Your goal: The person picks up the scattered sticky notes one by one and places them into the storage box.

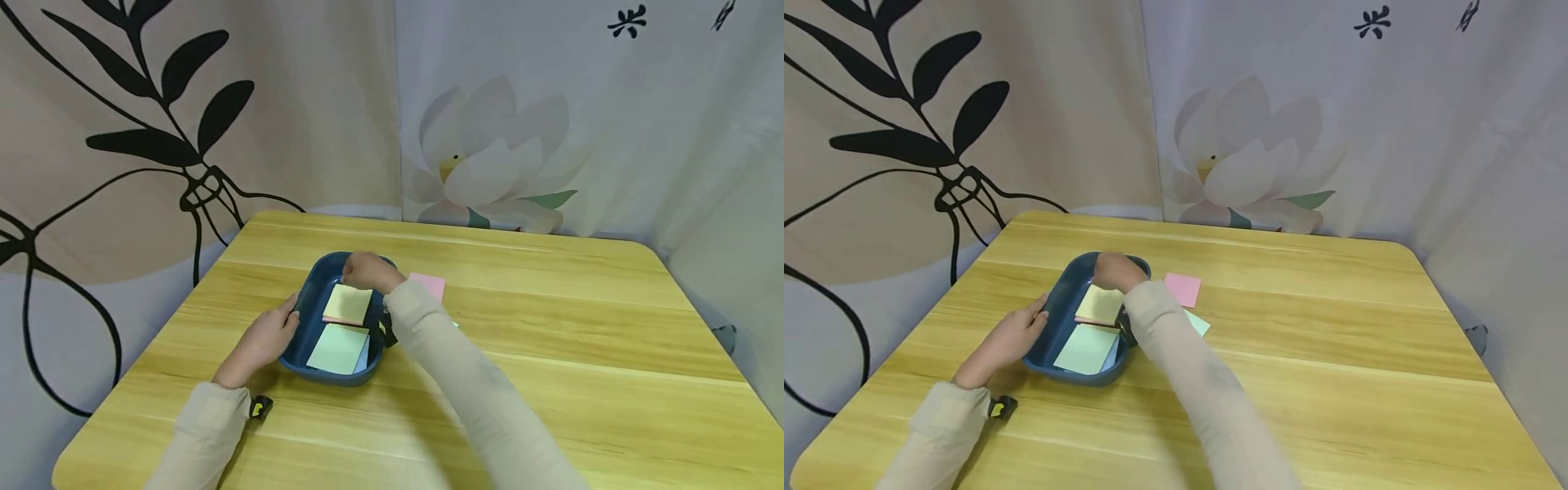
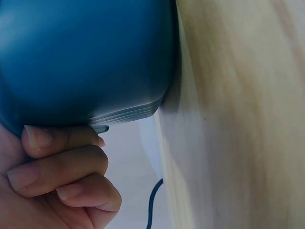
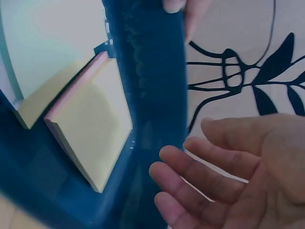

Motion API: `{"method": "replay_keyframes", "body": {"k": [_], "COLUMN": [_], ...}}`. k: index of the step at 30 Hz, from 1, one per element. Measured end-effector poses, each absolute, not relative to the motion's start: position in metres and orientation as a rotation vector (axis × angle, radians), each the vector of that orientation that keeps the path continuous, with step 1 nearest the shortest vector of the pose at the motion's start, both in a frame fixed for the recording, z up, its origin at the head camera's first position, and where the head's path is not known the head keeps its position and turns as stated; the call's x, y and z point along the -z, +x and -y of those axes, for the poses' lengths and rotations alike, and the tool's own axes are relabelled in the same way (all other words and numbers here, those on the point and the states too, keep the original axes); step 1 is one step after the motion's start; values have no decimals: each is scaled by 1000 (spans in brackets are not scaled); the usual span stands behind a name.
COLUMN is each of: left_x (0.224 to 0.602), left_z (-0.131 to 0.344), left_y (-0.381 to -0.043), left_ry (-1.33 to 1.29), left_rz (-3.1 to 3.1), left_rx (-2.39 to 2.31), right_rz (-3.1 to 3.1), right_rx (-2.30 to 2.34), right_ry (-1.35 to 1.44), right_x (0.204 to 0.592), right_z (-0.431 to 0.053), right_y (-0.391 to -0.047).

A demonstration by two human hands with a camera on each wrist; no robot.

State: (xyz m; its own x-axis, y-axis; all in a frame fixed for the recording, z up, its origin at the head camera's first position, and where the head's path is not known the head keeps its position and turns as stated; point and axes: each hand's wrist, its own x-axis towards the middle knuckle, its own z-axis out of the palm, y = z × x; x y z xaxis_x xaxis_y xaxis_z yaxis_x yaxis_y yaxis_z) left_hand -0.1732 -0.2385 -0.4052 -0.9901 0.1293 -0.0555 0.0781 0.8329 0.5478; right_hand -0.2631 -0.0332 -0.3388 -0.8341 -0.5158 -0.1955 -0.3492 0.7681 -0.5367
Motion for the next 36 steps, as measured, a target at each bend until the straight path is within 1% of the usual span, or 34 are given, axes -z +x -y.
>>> {"method": "replay_keyframes", "body": {"k": [8,15,19,25,31,36], "left_x": [405,404,403,403,402,403], "left_z": [238,237,237,237,236,236], "left_y": [-172,-173,-173,-173,-173,-173], "left_ry": [177,183,175,168,163,158], "left_rz": [-2935,-2926,-2925,-2923,-2917,-2919], "left_rx": [-845,-843,-847,-849,-856,-853], "right_rz": [-2640,-2689,-2714,-2703,-2663,-2631], "right_rx": [842,923,906,799,694,648], "right_ry": [-688,-623,-588,-520,-420,-374], "right_x": [317,307,315,338,362,377], "right_z": [4,-40,-66,-97,-115,-121], "right_y": [-255,-255,-257,-255,-247,-241]}}
